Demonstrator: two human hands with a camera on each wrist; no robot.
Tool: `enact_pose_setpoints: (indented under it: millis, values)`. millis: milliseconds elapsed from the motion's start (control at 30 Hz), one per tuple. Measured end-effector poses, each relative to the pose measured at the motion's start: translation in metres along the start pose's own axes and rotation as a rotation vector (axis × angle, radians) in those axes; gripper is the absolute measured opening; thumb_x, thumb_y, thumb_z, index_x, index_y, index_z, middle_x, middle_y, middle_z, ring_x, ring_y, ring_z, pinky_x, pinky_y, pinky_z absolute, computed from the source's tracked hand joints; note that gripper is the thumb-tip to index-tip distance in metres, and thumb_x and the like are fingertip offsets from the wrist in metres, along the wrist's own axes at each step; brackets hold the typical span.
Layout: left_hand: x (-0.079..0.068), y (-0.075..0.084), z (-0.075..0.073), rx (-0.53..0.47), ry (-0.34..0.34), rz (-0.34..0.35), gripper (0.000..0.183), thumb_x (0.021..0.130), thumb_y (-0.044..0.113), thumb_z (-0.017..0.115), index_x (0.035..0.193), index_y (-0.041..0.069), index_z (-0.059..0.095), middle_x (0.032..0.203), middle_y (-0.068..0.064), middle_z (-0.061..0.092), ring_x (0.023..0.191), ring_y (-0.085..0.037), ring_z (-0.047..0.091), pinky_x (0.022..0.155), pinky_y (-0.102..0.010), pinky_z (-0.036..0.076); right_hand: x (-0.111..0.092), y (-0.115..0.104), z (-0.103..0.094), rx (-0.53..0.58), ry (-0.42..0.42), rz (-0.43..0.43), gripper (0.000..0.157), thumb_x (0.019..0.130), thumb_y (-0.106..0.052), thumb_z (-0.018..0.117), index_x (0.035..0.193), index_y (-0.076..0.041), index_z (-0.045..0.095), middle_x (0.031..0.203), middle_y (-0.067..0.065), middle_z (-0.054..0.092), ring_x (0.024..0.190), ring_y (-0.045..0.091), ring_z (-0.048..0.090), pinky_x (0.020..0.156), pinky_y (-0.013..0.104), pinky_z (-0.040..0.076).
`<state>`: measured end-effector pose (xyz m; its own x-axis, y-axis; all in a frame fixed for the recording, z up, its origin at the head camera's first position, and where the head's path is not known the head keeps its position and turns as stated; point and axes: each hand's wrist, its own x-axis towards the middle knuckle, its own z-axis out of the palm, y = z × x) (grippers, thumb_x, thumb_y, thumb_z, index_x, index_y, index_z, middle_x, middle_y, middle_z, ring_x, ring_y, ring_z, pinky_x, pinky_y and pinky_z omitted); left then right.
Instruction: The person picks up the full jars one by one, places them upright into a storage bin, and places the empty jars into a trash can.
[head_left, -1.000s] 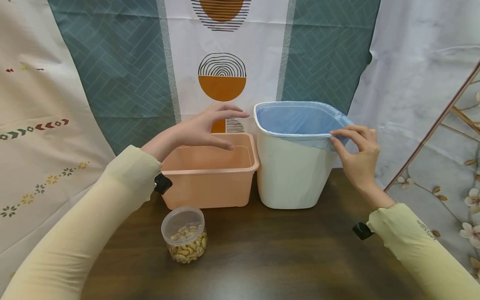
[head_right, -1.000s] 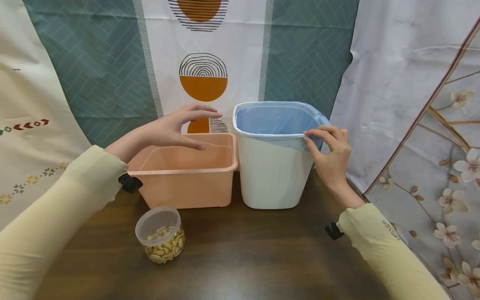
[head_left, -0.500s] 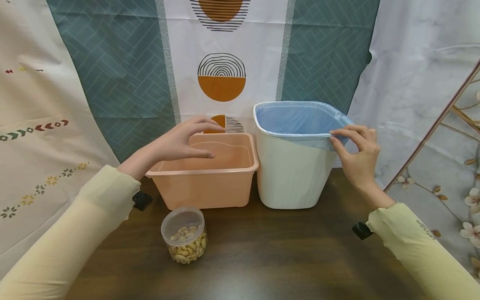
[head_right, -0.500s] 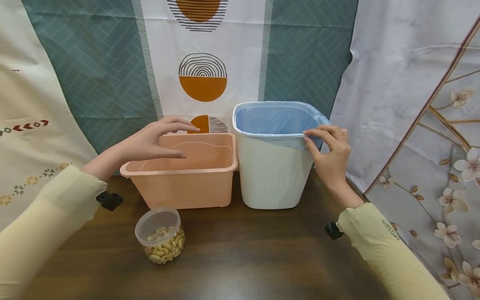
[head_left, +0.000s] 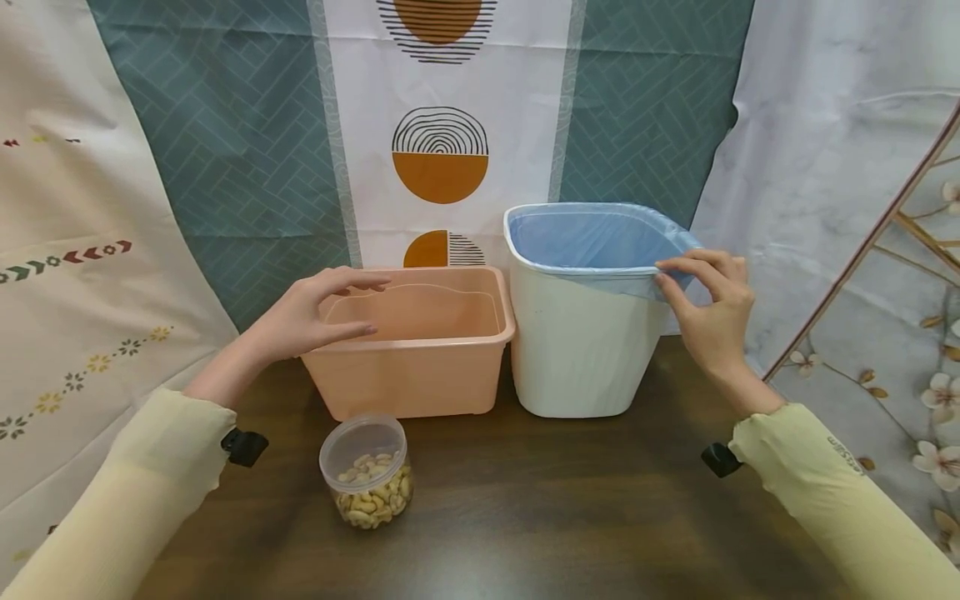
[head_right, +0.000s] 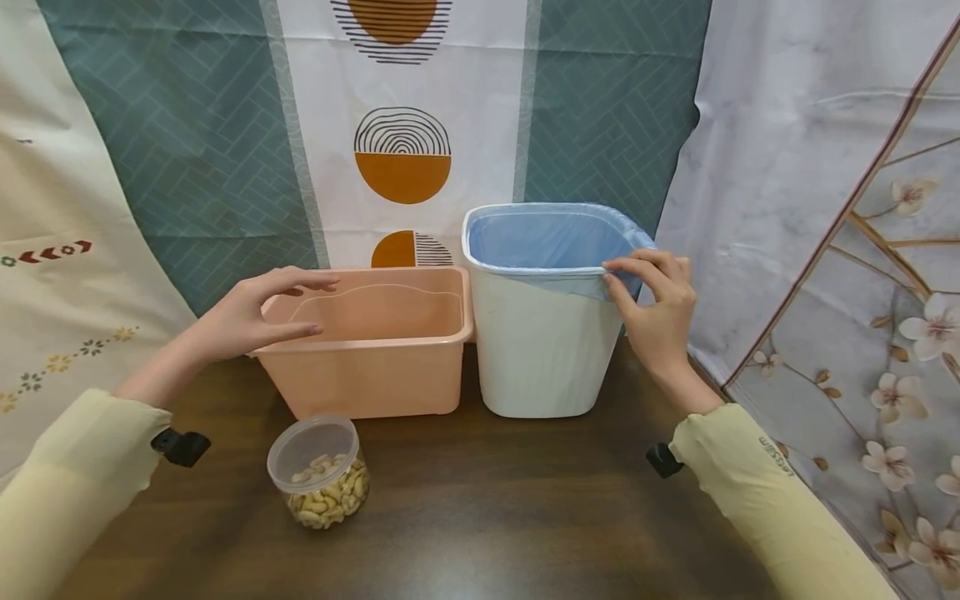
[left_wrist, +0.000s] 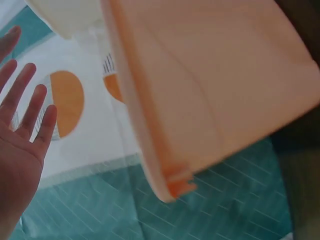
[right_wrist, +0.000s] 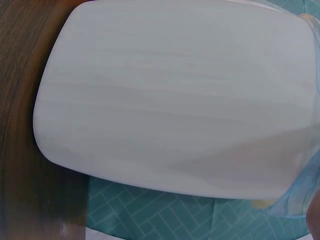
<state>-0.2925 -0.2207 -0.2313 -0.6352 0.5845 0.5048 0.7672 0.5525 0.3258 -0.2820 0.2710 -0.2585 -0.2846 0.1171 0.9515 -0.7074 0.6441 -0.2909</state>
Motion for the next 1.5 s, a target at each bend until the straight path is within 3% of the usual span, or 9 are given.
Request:
enact_pose_setpoints:
  millis: [200,433,600,733,867,1000,1167,1333,1500]
  values:
    - [-0.025,-0.011,0.004,0.016,0.042,-0.019,0.06,0.08,0.015,0.082,0.135,0.023,0.059,0.134,0.0,0.062,0.119,-0.01,0.052,0.097,-0.026,0.042,0.0,0.0,0.0,-0.006,0.0,-0.003,0.012,0.082,-0.003,0.077,0.094,-0.004,0.079,0.098,0.018,0.066,0.098,-0.007,0.043,0.086,0.019,0.027]
    - [-0.046,-0.018,0.009,0.03,0.087,-0.093,0.06,0.079,0.017,0.083,0.134,0.023,0.061,0.137,0.001,0.061,0.125,0.004,0.048,0.096,-0.011,0.04,0.0,0.001,0.001,-0.005,0.002,-0.01,0.012,0.082,-0.003,0.077,0.094,-0.003,0.079,0.097,0.019,0.066,0.098,-0.008,0.045,0.088,0.02,0.028]
    - [-0.055,-0.02,0.011,0.022,0.134,-0.08,0.058,0.077,0.012,0.084,0.13,0.02,0.064,0.134,0.0,0.062,0.125,0.007,0.046,0.087,-0.008,0.046,0.0,0.001,0.0,-0.005,0.004,-0.01,0.012,0.082,-0.003,0.077,0.094,-0.003,0.079,0.098,0.019,0.066,0.099,-0.008,0.045,0.088,0.02,0.027]
    - [-0.061,-0.022,0.014,0.044,0.193,-0.08,0.053,0.076,0.01,0.084,0.125,0.02,0.068,0.125,-0.004,0.068,0.113,0.009,0.049,0.08,-0.012,0.048,0.0,0.001,0.0,-0.01,0.003,-0.006,0.012,0.082,-0.003,0.077,0.094,-0.003,0.079,0.098,0.019,0.066,0.098,-0.008,0.043,0.087,0.02,0.027]
    - [-0.07,-0.025,0.017,0.041,0.251,-0.108,0.05,0.076,0.008,0.084,0.122,0.022,0.07,0.12,-0.003,0.07,0.103,0.007,0.053,0.083,-0.013,0.045,-0.001,0.001,0.0,-0.017,0.001,-0.006,0.012,0.083,-0.003,0.077,0.095,-0.003,0.079,0.099,0.02,0.066,0.098,-0.008,0.042,0.087,0.019,0.027]
    - [-0.077,-0.031,0.02,0.037,0.292,-0.11,0.05,0.074,0.003,0.084,0.12,0.019,0.071,0.118,-0.003,0.071,0.104,0.007,0.056,0.087,-0.007,0.042,-0.001,0.001,0.0,-0.013,0.002,-0.008,0.012,0.083,-0.003,0.077,0.095,-0.003,0.079,0.099,0.02,0.066,0.097,-0.008,0.042,0.087,0.02,0.027]
    - [-0.083,-0.036,0.023,0.051,0.32,-0.086,0.05,0.071,-0.001,0.085,0.118,0.011,0.072,0.114,0.005,0.072,0.101,0.004,0.058,0.086,-0.007,0.041,0.0,0.001,0.0,-0.013,0.004,-0.01,0.012,0.083,-0.003,0.077,0.095,-0.003,0.079,0.099,0.02,0.066,0.097,-0.008,0.042,0.086,0.019,0.027]
    - [-0.087,-0.04,0.025,0.051,0.337,-0.072,0.05,0.069,-0.005,0.085,0.115,0.01,0.073,0.105,-0.005,0.073,0.091,-0.006,0.06,0.083,-0.007,0.042,-0.001,0.001,0.0,-0.01,0.005,-0.01,0.012,0.082,-0.003,0.077,0.094,-0.003,0.079,0.099,0.02,0.066,0.097,-0.008,0.042,0.086,0.019,0.027]
    - [-0.09,-0.045,0.028,0.052,0.346,-0.109,0.045,0.07,-0.005,0.084,0.111,0.011,0.075,0.098,-0.003,0.069,0.091,-0.002,0.057,0.084,-0.005,0.038,-0.001,0.0,0.0,-0.012,0.006,-0.012,0.012,0.083,-0.003,0.077,0.094,-0.003,0.079,0.099,0.021,0.066,0.097,-0.008,0.042,0.086,0.019,0.027]
